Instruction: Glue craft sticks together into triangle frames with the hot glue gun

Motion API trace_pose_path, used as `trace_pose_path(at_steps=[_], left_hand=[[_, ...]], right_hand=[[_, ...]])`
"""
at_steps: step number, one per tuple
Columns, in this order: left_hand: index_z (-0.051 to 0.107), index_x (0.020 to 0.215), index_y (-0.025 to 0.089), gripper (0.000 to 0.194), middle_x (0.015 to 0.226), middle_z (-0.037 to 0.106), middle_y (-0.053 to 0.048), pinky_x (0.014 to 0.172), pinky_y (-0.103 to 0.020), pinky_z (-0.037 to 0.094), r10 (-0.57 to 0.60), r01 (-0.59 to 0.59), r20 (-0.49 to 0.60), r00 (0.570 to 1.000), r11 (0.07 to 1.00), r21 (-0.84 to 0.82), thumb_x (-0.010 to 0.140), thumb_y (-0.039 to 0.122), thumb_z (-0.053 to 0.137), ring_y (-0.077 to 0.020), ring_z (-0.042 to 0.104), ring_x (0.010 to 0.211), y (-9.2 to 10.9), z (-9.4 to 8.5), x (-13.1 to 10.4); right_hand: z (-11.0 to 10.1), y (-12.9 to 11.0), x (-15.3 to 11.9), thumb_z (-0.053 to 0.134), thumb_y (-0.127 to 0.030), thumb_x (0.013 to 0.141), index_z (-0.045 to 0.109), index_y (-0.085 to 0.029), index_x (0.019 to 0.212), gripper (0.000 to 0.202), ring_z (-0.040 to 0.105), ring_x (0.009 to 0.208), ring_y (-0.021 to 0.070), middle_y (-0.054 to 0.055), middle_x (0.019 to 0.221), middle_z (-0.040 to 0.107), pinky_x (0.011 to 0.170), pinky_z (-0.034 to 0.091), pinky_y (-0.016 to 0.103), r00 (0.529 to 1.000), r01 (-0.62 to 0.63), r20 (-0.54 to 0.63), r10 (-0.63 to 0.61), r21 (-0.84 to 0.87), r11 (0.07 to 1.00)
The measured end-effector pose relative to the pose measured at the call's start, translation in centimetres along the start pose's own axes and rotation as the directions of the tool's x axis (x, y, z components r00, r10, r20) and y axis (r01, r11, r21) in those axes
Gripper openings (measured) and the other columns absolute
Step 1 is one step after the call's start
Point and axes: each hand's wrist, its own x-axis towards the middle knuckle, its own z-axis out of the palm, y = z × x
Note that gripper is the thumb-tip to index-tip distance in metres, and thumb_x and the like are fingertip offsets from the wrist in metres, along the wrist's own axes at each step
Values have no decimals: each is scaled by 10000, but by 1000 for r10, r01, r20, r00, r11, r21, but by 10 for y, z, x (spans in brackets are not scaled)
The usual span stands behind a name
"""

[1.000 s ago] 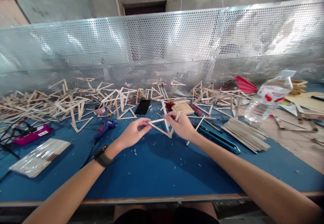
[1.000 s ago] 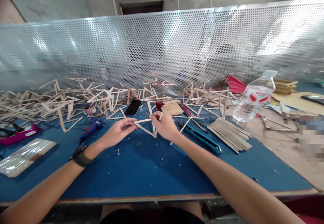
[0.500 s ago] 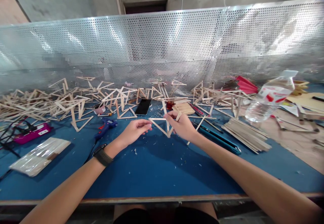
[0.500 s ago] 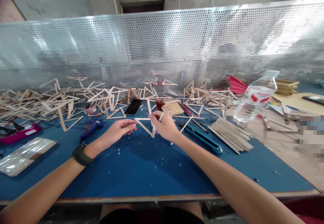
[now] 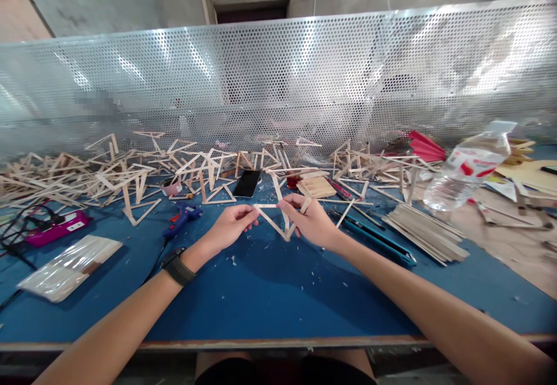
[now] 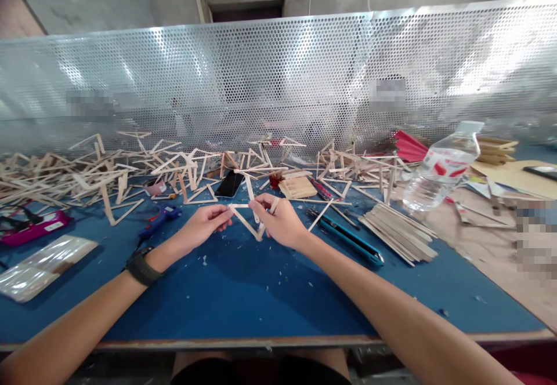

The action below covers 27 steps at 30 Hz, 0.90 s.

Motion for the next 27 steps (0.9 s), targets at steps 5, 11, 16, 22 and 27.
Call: trace_pose_path(at_steps=[5,11,16,22,27], left_hand=[[675,803,179,392,730,628,-11,630,-255,422,83,-83,-10,996,996,21,893,558,639,-131,525,648,-1,-1,0],[742,917,199,372,849,680,-43,638,-266,460,72,-77,-115,991,996,-39,876,559,657,-160,581,722,-5,-4,2],[768,882,200,335,993,724,-77,708,-291,501,50,-86,-218,975,984,-159,818,523,706,-207,622,873,-2,-7,1],[772,790,185,267,1073,706,-74,746,-290,501,109,-162,-232,967,960,-227,814,446,727,-203,622,923,-1,-7,0],[765,749,170,219,1144,711,-88,750,-283,506,98,-216,-296,950,892,-398,761,388,775,-192,628,939,3,-8,1]], right_hand=[[-2,4,2,544,-562,962,594,-207,915,362,497,371,87,-66,607,490,367,425,226,1000,6,-30,-4,43,999],[-6,11,7,530,-574,965,579,-226,916,355,504,361,110,-72,548,477,362,413,230,993,-28,-118,30,12,1000],[-9,14,10,527,-573,959,600,-220,914,363,519,363,111,-57,593,509,381,431,243,980,-58,-192,50,-37,998],[-11,12,11,518,-537,962,616,-202,911,353,548,365,125,-32,617,572,367,398,245,973,-80,-225,59,-88,993],[-12,16,13,516,-564,956,599,-215,877,367,534,363,126,-27,614,582,375,407,255,972,-97,-223,77,-83,992]])
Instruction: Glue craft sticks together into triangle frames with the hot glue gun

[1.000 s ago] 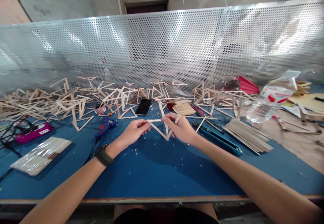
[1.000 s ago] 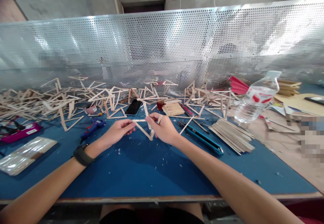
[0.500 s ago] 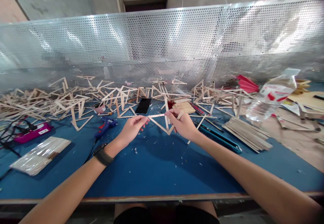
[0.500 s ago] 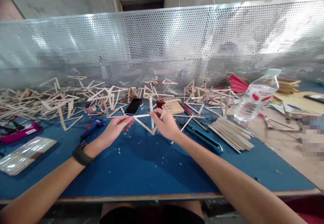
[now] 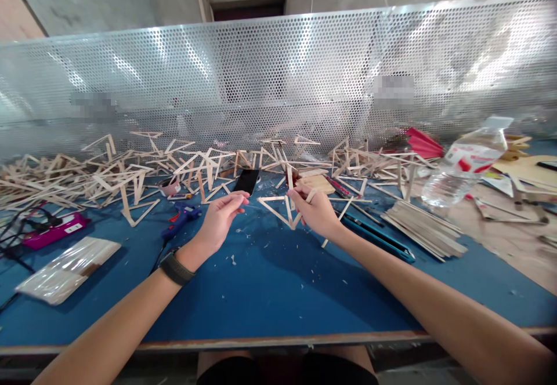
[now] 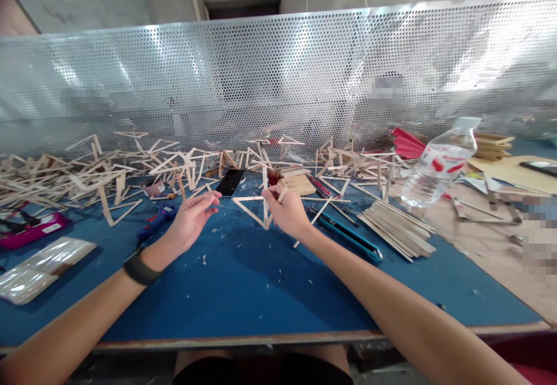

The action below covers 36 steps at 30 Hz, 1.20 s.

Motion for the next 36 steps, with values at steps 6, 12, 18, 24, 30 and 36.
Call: trace_pose_path(at_steps=[6,12,18,24,30,36], left_hand=[[701,756,169,227,1089,743,-95,762,-284,530,-39,48,56,998,984,-173,778,385,768,-182,654,937,10,0,-1],[621,860,176,341,661,670,-7,526,-244,412,-99,99,52,994,995,16,851,508,701,-107,538,511,9,6,-4],[653,944,168,354,615,611,10,486,-248,369,-49,32,54,997,958,286,901,519,625,-110,497,464,6,3,-2],[647,1255,189,476,1236,678,-123,759,-300,511,124,-75,-54,991,834,546,780,211,665,-244,618,1080,-5,-6,4],[590,1360,221,536,1293,671,-117,911,-349,499,60,-154,279,958,931,330,832,254,676,-283,597,1230,-3,-4,-3],[665,1236,198,366,1199,725,-113,907,-351,496,40,-144,336,941,946,292,885,300,650,-289,648,1184,4,-1,-7]], right_hand=[[0,8,2,519,-577,955,596,-226,862,371,534,361,129,-40,594,544,374,402,255,1000,4,-1,-4,-6,1000],[0,5,0,525,-598,954,611,-224,907,387,534,364,128,-45,600,534,378,399,252,999,41,16,-41,29,999],[-1,-4,-6,490,-597,977,622,-225,950,396,537,404,133,-51,550,505,449,424,255,993,101,59,-98,-43,994],[0,-13,-15,484,-589,986,670,-225,964,409,528,504,132,-18,594,551,486,384,249,975,214,83,-204,-132,968],[4,-18,-24,489,-538,1003,697,-234,974,369,543,567,132,3,699,634,569,437,265,937,347,102,-334,-150,926],[3,-17,-23,493,-527,1004,694,-226,996,362,586,564,143,11,679,641,562,443,269,931,357,130,-340,-136,924]])
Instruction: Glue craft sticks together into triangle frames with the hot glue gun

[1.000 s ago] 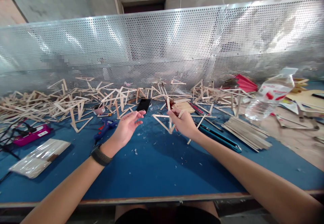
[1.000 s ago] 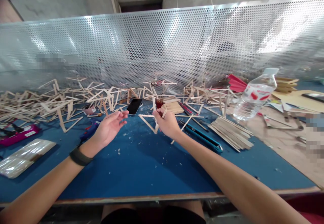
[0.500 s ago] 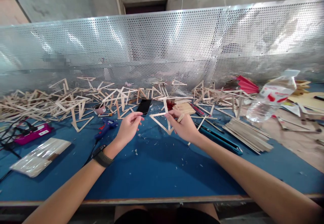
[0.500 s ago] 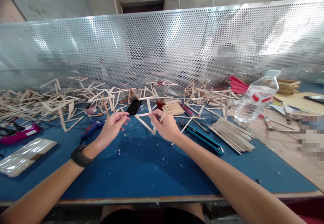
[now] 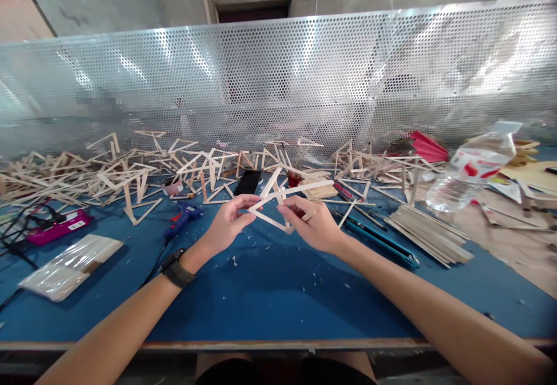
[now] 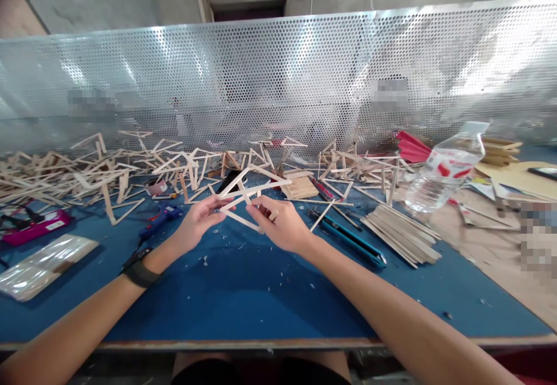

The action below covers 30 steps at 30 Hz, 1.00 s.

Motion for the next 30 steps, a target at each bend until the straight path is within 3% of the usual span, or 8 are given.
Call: trace_pose_path(at_steps=[6,11,16,19,24,30], left_hand=[[726,1122,183,300,1037,769,-88,840,-334,504,-40,37,-23,999,995,-95,857,268,612,-263,690,1042,1,-2,1],[754,1047,182,273,887,757,-63,737,-300,491,-113,107,-52,992,988,-109,886,380,657,-188,667,783,1,0,2],[753,983,184,271,787,725,-42,715,-298,483,-194,201,109,975,977,-64,859,422,717,-163,620,692,7,3,0],[757,898,183,275,778,705,-41,703,-293,466,-201,204,187,962,979,2,862,453,721,-161,603,691,6,2,0],[739,756,186,338,724,702,-50,668,-284,449,-225,204,232,946,973,110,883,497,696,-165,599,673,0,-3,1],[722,741,175,421,718,728,-65,628,-268,430,-241,167,282,929,950,264,919,546,634,-166,628,656,1,-4,0]], right_hand=[[-4,4,4,502,-560,989,713,-229,986,392,564,581,141,15,706,641,561,438,270,998,-14,-68,12,-42,999],[-9,8,6,488,-582,988,723,-229,996,425,489,493,119,6,657,614,498,382,266,995,-55,-87,47,-91,994],[-8,12,7,514,-558,986,747,-226,994,405,493,499,119,2,641,637,517,379,267,995,-28,-94,17,-116,993],[-8,15,7,510,-570,980,751,-216,897,436,501,527,137,10,608,622,531,371,277,995,-36,-97,20,-162,986],[-11,17,10,474,-610,974,703,-207,738,521,425,473,136,6,499,514,506,299,296,994,-101,-74,87,-227,969],[-12,19,13,479,-578,987,596,-200,612,545,437,495,131,16,497,493,502,252,296,998,-52,-53,40,-251,967]])
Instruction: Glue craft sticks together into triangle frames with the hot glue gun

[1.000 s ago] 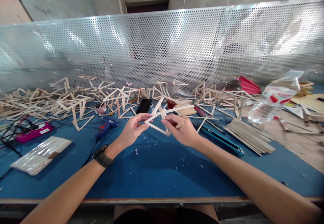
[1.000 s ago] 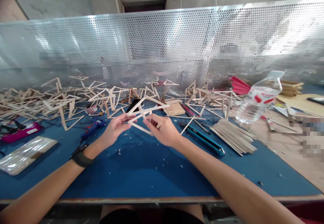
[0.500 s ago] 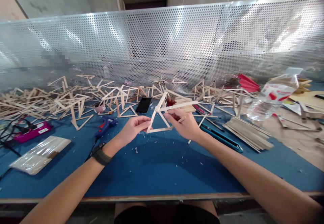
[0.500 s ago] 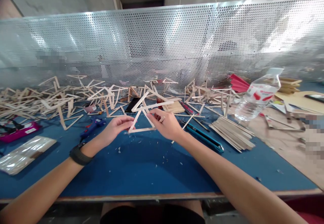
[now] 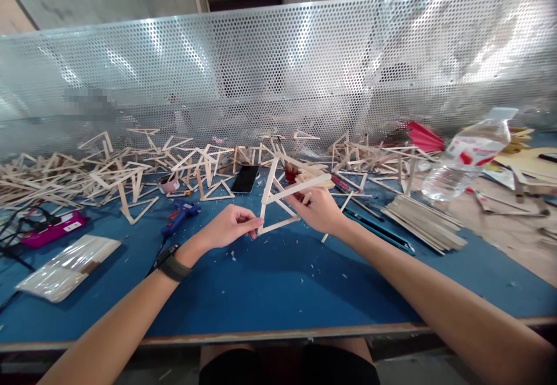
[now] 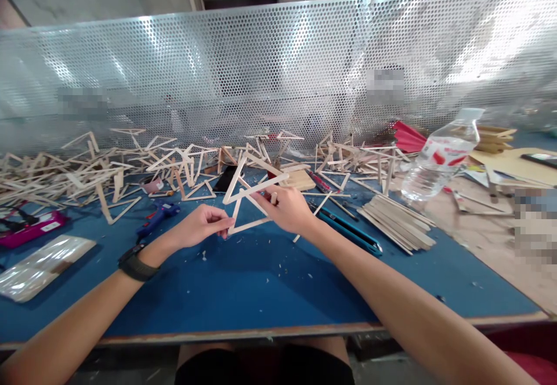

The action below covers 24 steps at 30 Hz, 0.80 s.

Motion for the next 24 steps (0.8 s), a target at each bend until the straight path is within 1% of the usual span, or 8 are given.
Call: trace_pose_path(at_steps=[2,4,7,9,14,19,21,24], left_hand=[[715,764,170,424,722,722,-56,616,-260,418,0,-1,9,1000,999,51,930,548,619,-156,614,642,1,0,-1],[709,783,170,423,715,707,-41,595,-250,399,-2,1,7,1000,994,113,946,544,595,-141,586,613,1,1,-2],[699,787,175,436,698,684,-21,565,-244,373,4,-9,19,1000,974,227,973,538,546,-124,538,569,1,2,-3],[691,779,176,446,688,669,-13,553,-243,363,14,-24,36,999,958,286,986,533,521,-120,520,556,1,3,-4],[695,776,179,455,643,595,8,538,-249,316,58,-78,64,996,921,381,1003,516,490,-112,457,533,3,4,-4],[695,793,184,448,626,568,13,543,-256,308,66,-87,66,996,916,392,1012,508,476,-116,452,533,4,5,-4],[693,791,184,433,623,568,12,547,-259,312,74,-89,52,996,913,397,1013,489,480,-119,458,536,4,6,-5],[684,765,184,398,632,598,10,563,-260,326,95,-88,6,995,902,422,1003,451,512,-120,485,552,4,7,-5]], right_hand=[[2,1,0,500,-527,997,644,-188,670,492,440,490,122,7,496,505,505,248,296,1000,31,0,-31,-5,1000],[4,2,-1,511,-487,1005,715,-183,796,421,448,478,115,-9,493,517,508,252,291,998,55,11,-55,0,999],[6,3,-2,511,-497,1010,755,-196,941,393,480,471,113,-15,517,568,512,278,278,997,65,41,-65,6,998],[8,4,-3,504,-522,1009,760,-204,961,411,501,477,113,-1,575,630,510,291,274,996,57,71,-58,6,998],[10,7,-2,487,-528,1013,756,-204,841,455,447,437,92,22,733,737,482,261,288,990,33,138,-35,17,999],[12,10,-1,482,-525,1016,668,-184,606,564,488,485,80,42,969,778,528,309,298,993,31,112,-37,54,998],[12,10,-1,481,-530,1014,674,-185,611,564,499,492,88,45,914,773,531,309,298,993,28,112,-33,46,999],[11,9,-1,497,-536,1005,756,-208,827,454,503,484,118,18,649,692,516,290,284,993,2,115,-5,27,1000]])
